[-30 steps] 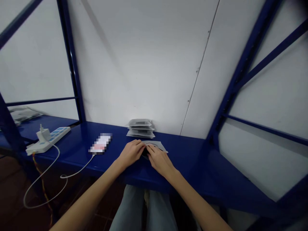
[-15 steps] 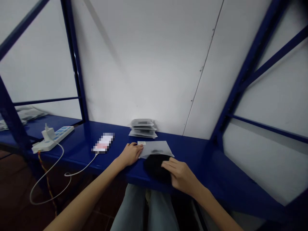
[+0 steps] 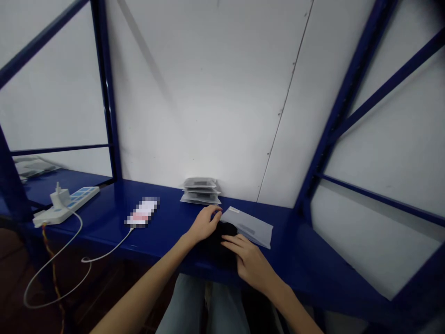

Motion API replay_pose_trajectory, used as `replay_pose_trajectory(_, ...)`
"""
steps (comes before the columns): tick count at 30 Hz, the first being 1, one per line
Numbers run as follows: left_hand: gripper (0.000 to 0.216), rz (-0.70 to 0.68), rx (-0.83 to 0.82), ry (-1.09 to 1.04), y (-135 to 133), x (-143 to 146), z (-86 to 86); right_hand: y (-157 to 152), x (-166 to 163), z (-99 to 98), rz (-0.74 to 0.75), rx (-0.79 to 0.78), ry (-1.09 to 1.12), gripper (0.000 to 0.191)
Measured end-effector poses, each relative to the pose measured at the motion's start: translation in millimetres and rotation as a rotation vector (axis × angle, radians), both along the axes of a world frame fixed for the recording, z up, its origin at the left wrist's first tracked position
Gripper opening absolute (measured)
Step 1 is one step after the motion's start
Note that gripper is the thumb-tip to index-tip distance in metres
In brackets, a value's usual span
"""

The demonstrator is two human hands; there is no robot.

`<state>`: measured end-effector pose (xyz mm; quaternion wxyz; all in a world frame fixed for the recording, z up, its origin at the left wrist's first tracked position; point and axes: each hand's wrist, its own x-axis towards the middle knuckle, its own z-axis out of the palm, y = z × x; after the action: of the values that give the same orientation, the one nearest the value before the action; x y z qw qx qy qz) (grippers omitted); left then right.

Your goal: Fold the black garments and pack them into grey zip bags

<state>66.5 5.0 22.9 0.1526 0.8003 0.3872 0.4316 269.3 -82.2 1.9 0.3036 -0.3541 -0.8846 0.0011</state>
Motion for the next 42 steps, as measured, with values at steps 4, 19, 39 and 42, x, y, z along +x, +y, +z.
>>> replay_pose_trajectory(4, 0.041, -0.173, 0.054, 0.186, -44, -42, 7.9, 20, -8, 5.6, 0.008, -0.084, 0.094, 0.054)
replay_pose_trajectory(19, 0.023, 0.183, -0.025, 0.137, -52, -94, -11.9, 51, 23, 4.8, -0.387, -0.107, 0.091, 0.032)
replay_pose_trajectory(39, 0.040, 0.019, -0.333, -0.379, -38, -100, -20.1, 21, -45, 18.5, -0.113, -0.323, 0.211, 0.038)
replay_pose_trajectory(42, 0.033, 0.219, -0.234, -0.398, -41, -107, -29.8, 27, -42, 14.5, -0.120, -0.254, 0.097, 0.029)
